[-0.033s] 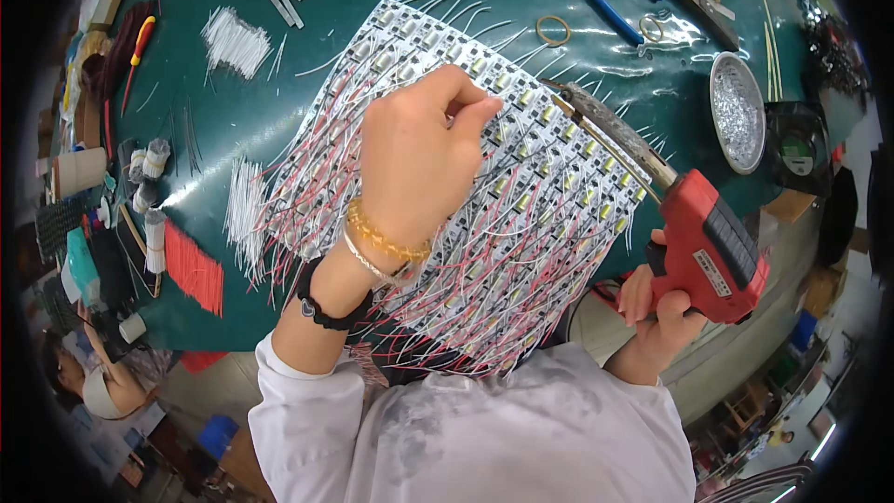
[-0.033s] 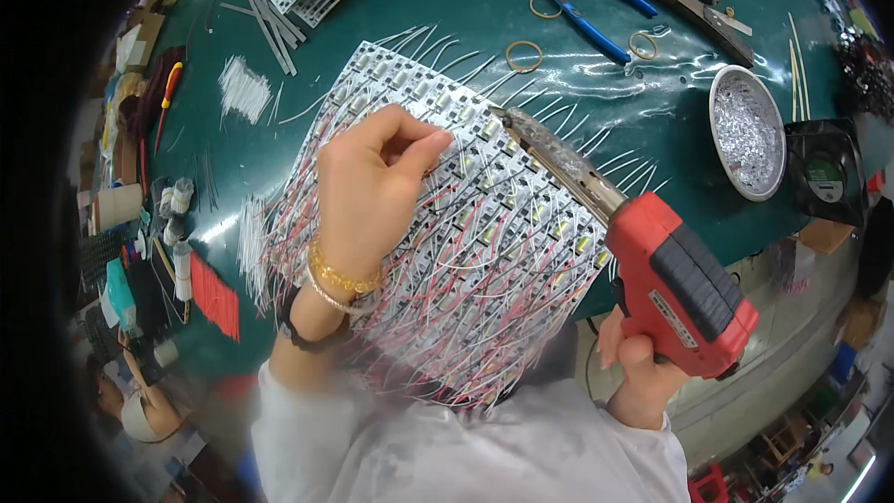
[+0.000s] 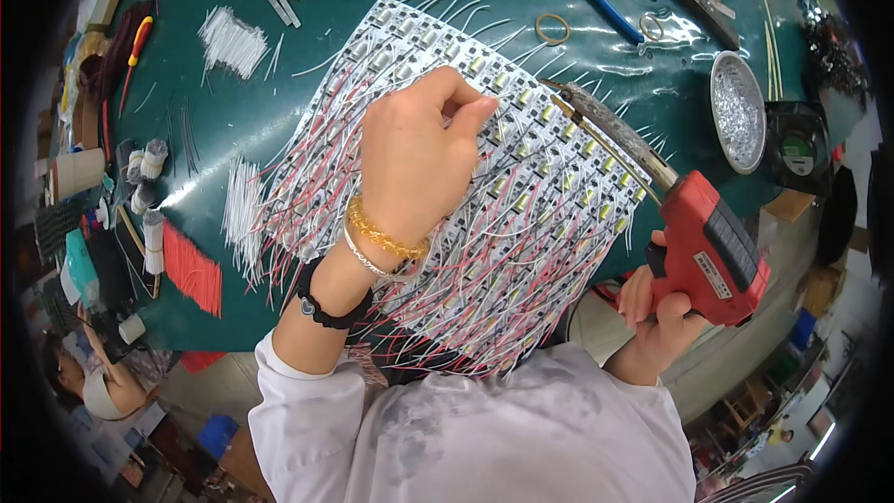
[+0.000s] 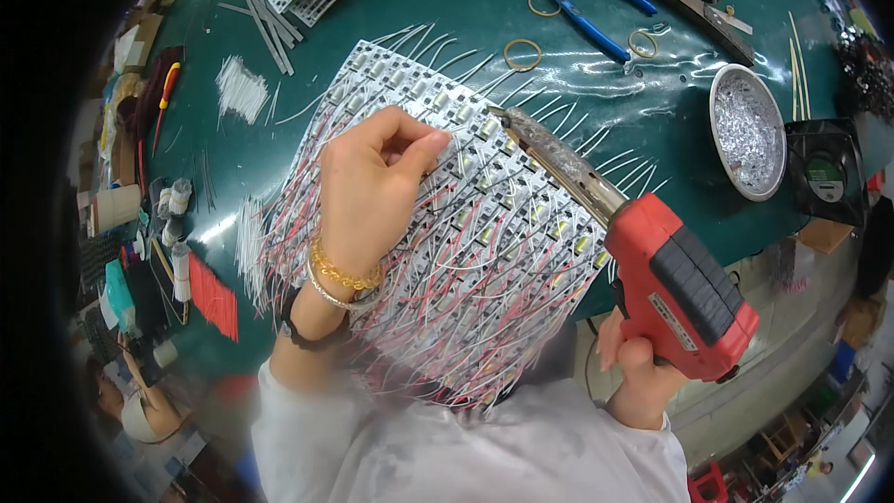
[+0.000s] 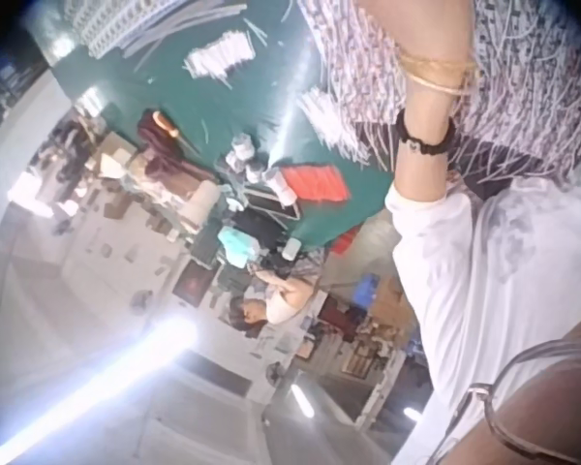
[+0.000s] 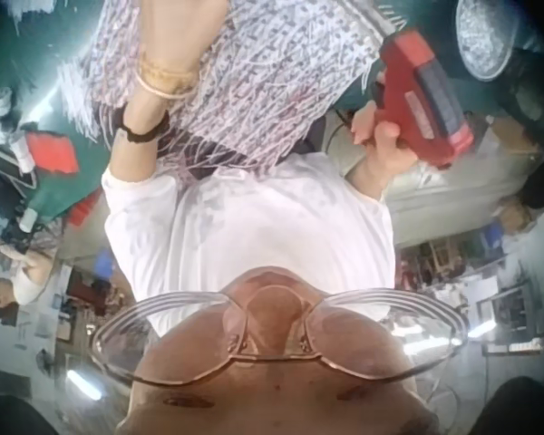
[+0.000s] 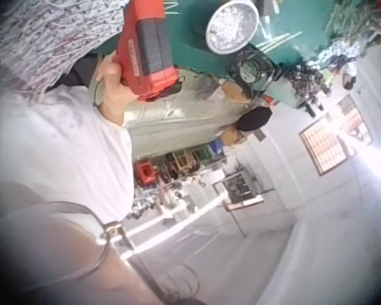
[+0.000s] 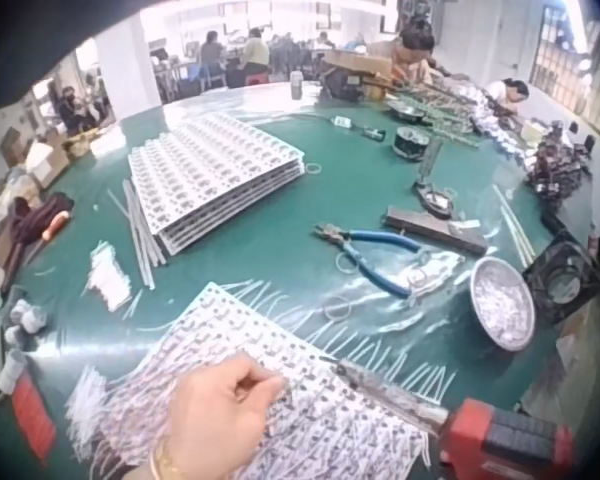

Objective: The person solders wires onto a circuit board with a soldering tool, moves the finished board away, and places a new board on the workbench before aligning a metal strip over it.

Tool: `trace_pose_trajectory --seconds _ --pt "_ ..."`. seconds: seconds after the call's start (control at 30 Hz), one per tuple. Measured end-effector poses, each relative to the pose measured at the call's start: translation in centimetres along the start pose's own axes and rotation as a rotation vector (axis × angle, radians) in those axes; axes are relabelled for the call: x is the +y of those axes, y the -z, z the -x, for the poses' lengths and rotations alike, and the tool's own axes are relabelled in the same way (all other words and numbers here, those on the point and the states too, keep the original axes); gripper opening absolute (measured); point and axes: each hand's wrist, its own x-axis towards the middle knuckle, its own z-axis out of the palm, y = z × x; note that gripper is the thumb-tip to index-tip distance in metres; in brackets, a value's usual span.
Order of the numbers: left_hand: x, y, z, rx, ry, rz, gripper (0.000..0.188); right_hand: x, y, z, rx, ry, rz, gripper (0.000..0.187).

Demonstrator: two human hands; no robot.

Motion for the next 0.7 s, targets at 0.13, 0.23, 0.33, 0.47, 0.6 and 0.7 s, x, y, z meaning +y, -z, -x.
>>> trace_pose_trajectory --seconds 0.13,0.23,0.33,0.47,0.6,0.7 --pt "-0.5 -0.8 0.2 0.040 -0.002 -0.092 0.013 -0.3 -0.2 0.0 0.012 0.007 0.036 0.083" --pt "-0.7 -1.1 0.3 0.066 -0.026 -0.140 0.013 0.1 -0.4 0.0 0.002 -0.011 0.045 0.082" --pt "-0.9 -1.1 0.3 0.075 -0.045 -0.130 0.013 -0.5 -1.3 -0.8 -0.021 -0.088 0.075 0.077" --pt "-1.1 -1.0 0.2 0.060 -0.015 -0.099 0.013 -0.1 -1.4 -0.8 0.006 -0.108 0.060 0.073" --pt "-0.9 -0.9 0.1 0.040 0.015 -0.087 0.013 0.1 -1.2 -0.9 0.001 -0.118 0.097 0.069" --pt "-0.9 -0.9 0.0 0.053 0.005 -0.092 0.013 1.0 -0.2 -0.9 -0.045 -0.029 0.187 0.067"
